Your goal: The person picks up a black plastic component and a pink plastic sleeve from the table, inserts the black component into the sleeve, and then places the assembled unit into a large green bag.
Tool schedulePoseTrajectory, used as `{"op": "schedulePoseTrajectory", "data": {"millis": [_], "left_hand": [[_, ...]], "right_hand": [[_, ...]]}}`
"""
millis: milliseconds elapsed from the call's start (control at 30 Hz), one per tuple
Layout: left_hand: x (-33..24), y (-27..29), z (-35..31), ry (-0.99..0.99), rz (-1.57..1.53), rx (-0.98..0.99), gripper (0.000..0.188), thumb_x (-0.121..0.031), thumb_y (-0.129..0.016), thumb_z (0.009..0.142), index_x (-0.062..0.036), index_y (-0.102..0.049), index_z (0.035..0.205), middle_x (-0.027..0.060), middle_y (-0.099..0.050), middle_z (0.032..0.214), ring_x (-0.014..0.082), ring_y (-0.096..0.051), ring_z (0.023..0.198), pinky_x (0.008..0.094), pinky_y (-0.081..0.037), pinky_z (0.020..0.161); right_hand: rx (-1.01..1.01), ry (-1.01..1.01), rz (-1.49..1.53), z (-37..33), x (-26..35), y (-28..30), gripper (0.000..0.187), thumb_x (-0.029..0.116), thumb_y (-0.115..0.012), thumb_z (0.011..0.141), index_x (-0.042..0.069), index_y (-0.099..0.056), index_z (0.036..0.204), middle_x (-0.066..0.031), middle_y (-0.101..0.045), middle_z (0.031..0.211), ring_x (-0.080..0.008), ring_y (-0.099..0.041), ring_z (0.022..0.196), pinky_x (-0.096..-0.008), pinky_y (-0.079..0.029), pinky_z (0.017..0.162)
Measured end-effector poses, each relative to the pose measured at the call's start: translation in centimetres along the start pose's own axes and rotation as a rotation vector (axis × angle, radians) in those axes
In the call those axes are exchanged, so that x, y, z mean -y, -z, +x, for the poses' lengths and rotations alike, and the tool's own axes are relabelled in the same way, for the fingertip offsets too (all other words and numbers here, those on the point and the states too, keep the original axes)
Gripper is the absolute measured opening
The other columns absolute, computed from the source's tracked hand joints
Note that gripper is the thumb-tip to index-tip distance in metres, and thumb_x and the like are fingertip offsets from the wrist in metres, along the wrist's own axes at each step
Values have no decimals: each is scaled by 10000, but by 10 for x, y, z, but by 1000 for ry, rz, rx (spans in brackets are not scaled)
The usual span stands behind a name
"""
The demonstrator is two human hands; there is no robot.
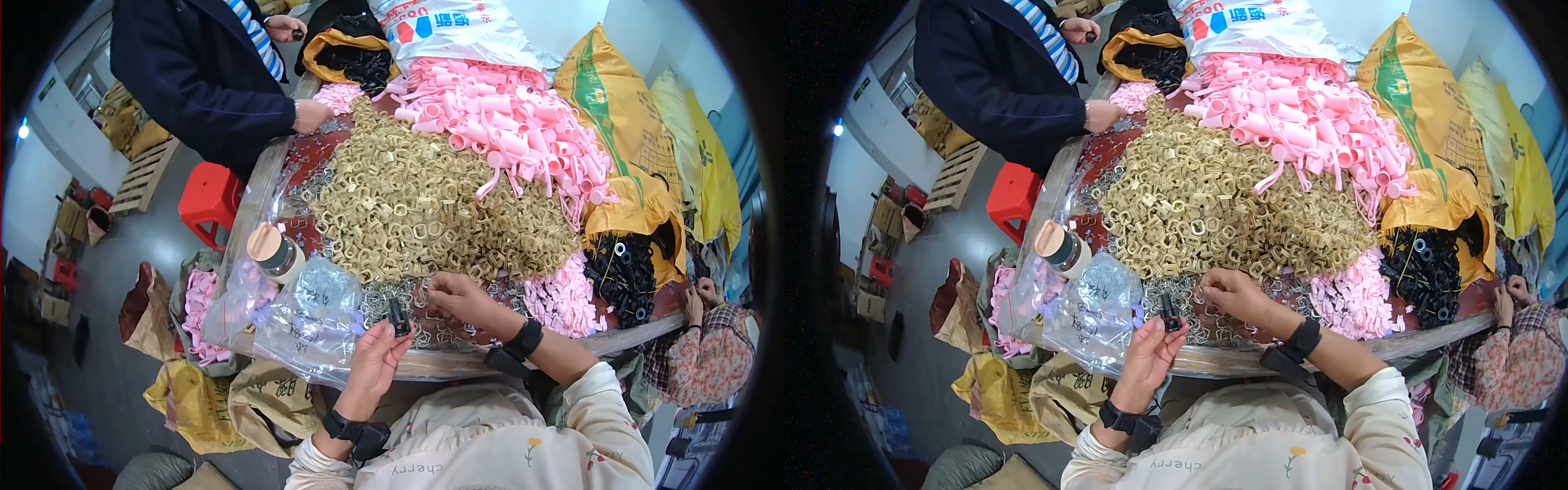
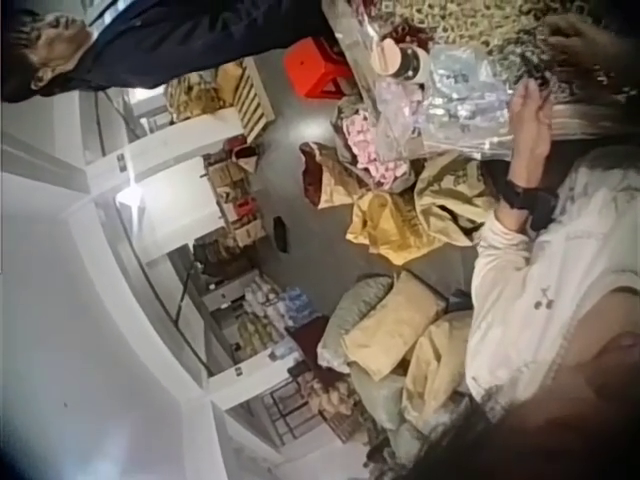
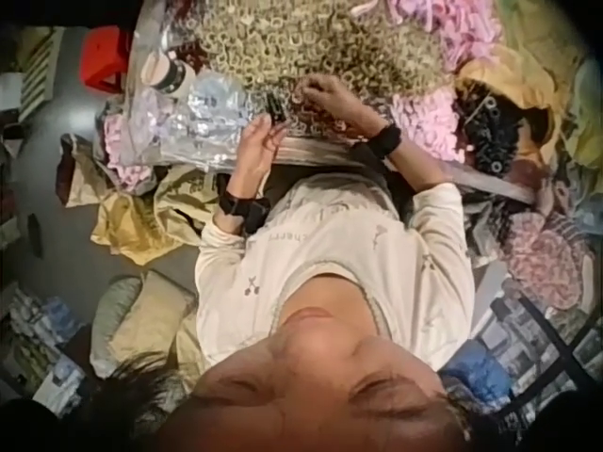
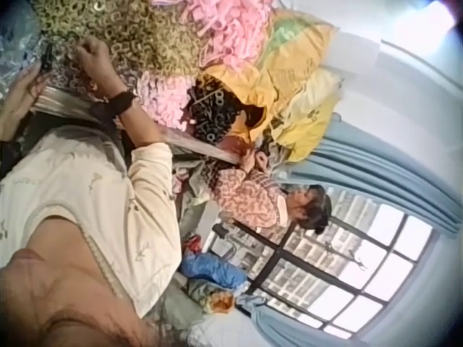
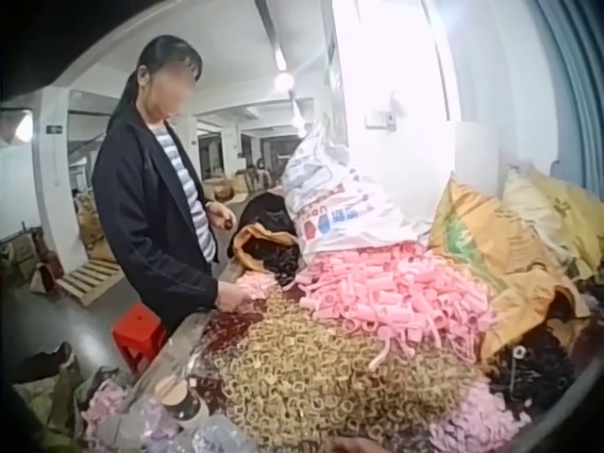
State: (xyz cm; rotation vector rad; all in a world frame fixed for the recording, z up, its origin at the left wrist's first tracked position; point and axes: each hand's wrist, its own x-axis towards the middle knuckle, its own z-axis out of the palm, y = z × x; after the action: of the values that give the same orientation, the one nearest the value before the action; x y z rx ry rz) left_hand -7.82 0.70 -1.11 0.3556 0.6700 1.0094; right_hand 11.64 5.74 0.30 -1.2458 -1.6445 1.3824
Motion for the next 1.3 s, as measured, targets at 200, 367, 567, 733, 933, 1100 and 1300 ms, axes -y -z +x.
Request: {"op": "schedulePoseTrajectory", "data": {"millis": [200, 367, 567, 733, 933, 1100, 1300], "left_hand": [[12, -9, 9, -8, 15, 17, 198, -114, -486, 838, 8, -506, 994, 114, -577, 951, 173, -578, 849, 265, -482, 763], [18, -26, 13, -34, -17, 104, 207, -99, -487, 835, 24, -502, 1000, 113, -571, 960, 181, -565, 880, 282, -473, 791], [23, -32, 18, -78, -8, 126, 231, -94, -485, 834, 41, -488, 1021, 129, -558, 983, 206, -550, 924, 295, -466, 814], [25, -29, 22, -88, -11, 22, 227, -100, -490, 832, 37, -489, 1013, 140, -556, 985, 223, -550, 932, 303, -471, 811], [22, -30, 19, -41, 9, 44, 212, -107, -498, 829, 29, -495, 991, 150, -557, 983, 238, -558, 921, 314, -481, 794], [22, -38, 15, -68, 37, 78, 207, -108, -504, 826, 23, -496, 987, 153, -559, 980, 241, -558, 918, 321, -482, 794], [26, -42, 12, -102, 28, 111, 210, -103, -490, 832, 26, -488, 998, 153, -562, 973, 240, -557, 918, 333, -471, 816]], "right_hand": [[30, -132, 370, -20, -2, 6, 70, 96, -461, 848, 37, -468, 810, 6, -486, 629, -52, -421, 488, -187, -334, 420], [46, -174, 398, -32, -5, 9, 69, 97, -457, 846, 35, -467, 819, 1, -483, 622, -53, -418, 480, -189, -330, 410], [26, -101, 516, -38, -17, 10, 61, 99, -458, 837, 41, -465, 821, 4, -477, 611, -44, -398, 465, -183, -307, 388], [-29, -97, 547, -36, -30, 8, 55, 89, -457, 833, 41, -455, 806, 4, -471, 612, -48, -410, 483, -186, -321, 402], [-45, 8, 376, -37, -15, 11, 72, 88, -459, 827, 36, -451, 777, -3, -457, 609, -72, -427, 505, -227, -349, 428], [-123, 104, 127, -38, -20, 6, 91, 100, -459, 827, 27, -453, 771, -24, -461, 615, -97, -441, 546, -256, -370, 480], [-114, 133, 12, -49, 2, 3, 106, 121, -468, 846, 20, -462, 813, -9, -498, 695, -67, -460, 644, -228, -387, 553]]}}
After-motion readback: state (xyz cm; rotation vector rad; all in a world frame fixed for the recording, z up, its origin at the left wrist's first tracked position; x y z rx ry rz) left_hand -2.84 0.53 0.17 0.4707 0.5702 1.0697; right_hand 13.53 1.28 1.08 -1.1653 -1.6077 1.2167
